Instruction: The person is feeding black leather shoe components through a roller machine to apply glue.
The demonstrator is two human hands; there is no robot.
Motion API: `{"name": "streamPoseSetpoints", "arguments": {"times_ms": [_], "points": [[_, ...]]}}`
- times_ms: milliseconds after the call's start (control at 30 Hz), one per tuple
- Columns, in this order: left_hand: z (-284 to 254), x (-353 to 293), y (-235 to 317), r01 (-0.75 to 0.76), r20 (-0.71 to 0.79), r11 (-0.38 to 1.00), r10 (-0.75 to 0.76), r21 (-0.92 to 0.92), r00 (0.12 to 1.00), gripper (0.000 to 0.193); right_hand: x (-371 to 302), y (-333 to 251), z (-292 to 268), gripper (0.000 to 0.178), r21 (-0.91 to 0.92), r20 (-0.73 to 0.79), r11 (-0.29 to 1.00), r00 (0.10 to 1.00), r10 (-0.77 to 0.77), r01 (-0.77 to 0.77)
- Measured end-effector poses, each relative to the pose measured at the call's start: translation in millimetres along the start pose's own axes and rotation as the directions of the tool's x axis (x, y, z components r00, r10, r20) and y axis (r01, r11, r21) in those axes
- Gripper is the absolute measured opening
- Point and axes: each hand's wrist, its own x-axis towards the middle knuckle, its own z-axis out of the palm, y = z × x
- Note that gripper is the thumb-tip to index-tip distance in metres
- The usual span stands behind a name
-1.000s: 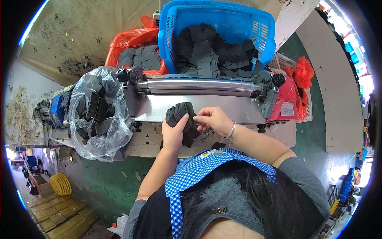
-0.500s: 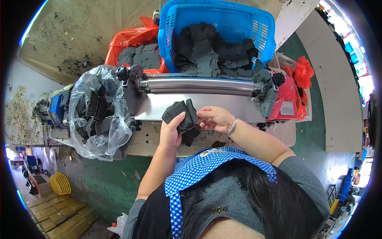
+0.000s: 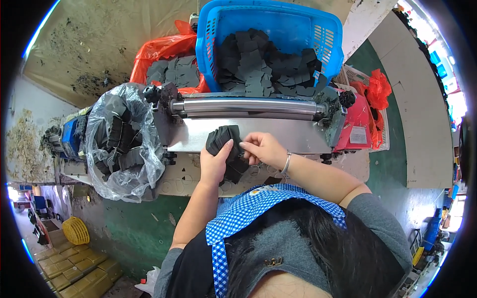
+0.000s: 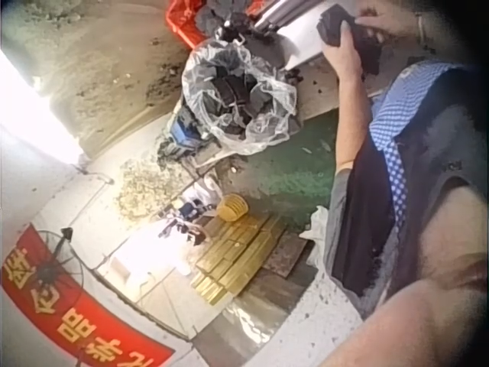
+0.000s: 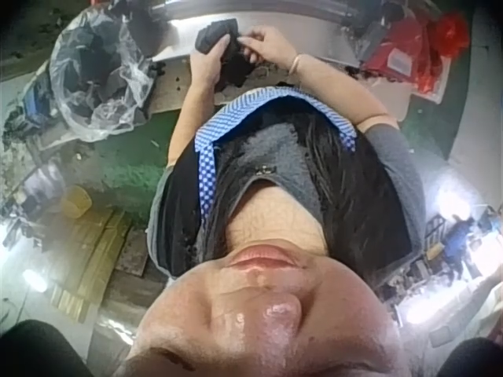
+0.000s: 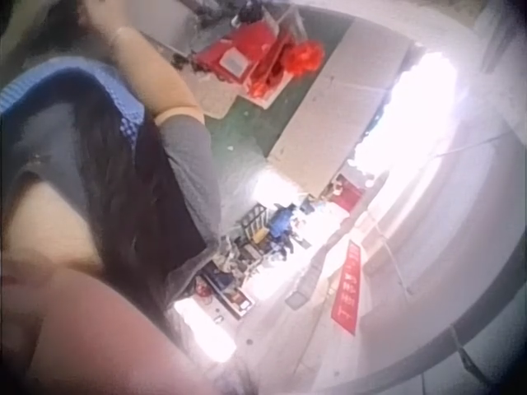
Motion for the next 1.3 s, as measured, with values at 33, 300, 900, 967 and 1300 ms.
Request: {"name": "streamPoseSetpoints", "arguments": {"times_ms": [33,300,900,967,1300], "points": [[0,0,2,0.022,0.007,1.000,-0.021,-0.018,1.000,0.019,2,2,-3,0.019,0.000,0.001,1.000,1.000,-0.001,0.001],[1,0,-1,0.050,-0.009,0.999,-0.050,0.008,0.999,0.020,6,-5,-5,0.021,0.128,-0.298,0.990,0.949,0.101,-0.065],[-1,2,19,0.158,0.008,0.965,-0.160,-0.210,0.987,0.015,17,2,-29,0.023,0.276,-0.345,0.954,0.914,0.213,-0.118],[-3,4,8,0.117,-0.015,0.979,-0.121,-0.167,0.993,0.016,16,-9,-26,0.024,0.271,-0.411,0.960,0.894,0.177,-0.065],[-1,3,15,0.108,0.002,0.991,-0.108,-0.080,0.994,0.019,10,-3,-23,0.016,0.284,-0.170,0.955,0.976,0.138,-0.086]]}}
